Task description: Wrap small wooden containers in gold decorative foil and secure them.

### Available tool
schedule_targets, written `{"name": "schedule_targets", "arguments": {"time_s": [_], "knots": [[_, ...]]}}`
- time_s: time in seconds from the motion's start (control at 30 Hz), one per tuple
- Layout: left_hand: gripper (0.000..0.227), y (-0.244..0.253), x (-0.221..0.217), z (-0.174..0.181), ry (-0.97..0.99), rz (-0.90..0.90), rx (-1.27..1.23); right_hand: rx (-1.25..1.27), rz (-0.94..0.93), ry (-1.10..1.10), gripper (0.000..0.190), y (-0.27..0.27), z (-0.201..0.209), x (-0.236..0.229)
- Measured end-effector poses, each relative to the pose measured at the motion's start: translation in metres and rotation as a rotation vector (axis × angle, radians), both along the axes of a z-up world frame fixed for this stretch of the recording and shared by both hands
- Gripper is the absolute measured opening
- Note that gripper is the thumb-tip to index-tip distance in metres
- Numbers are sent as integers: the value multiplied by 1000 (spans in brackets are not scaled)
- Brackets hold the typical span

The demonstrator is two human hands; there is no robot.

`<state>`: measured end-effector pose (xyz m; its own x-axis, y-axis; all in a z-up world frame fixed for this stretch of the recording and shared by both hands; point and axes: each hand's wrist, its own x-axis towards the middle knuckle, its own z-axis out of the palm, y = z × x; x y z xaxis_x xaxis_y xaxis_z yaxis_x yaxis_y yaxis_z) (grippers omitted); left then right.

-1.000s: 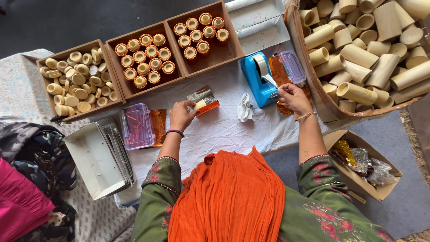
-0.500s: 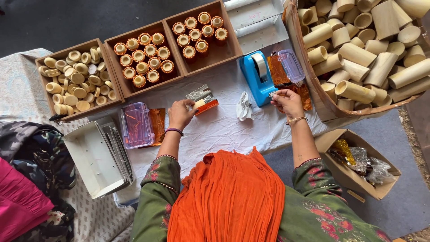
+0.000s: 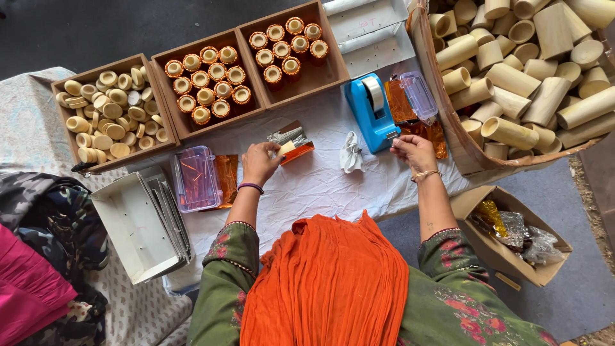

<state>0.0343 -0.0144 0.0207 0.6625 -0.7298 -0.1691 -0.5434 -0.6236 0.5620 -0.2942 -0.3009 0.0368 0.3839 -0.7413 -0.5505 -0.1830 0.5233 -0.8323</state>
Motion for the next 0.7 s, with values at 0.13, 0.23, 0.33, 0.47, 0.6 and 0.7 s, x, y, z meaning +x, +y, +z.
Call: {"name": "schedule_targets", "arguments": {"time_s": [0.13, 0.23, 0.33, 0.47, 0.6, 0.7], "knots": [[22, 0, -2, 5, 17, 0, 9, -110, 49, 123, 5, -2, -6, 1], [23, -2, -2, 0, 9, 6, 4, -346, 141, 188, 10, -7, -9, -1], [24, 7, -1, -10, -12, 22, -1, -1007, 320, 785, 11, 10, -2, -7], [24, 6, 2, -15, 119, 102, -81, -1034, 475, 603, 19, 42, 37, 15], [21, 4, -2, -11, 84, 80, -64, -1176, 802, 246, 16, 85, 68, 62], [20, 3, 0, -15, 88, 99, -49, -1164, 941, 120, 11, 105, 62, 106]]}}
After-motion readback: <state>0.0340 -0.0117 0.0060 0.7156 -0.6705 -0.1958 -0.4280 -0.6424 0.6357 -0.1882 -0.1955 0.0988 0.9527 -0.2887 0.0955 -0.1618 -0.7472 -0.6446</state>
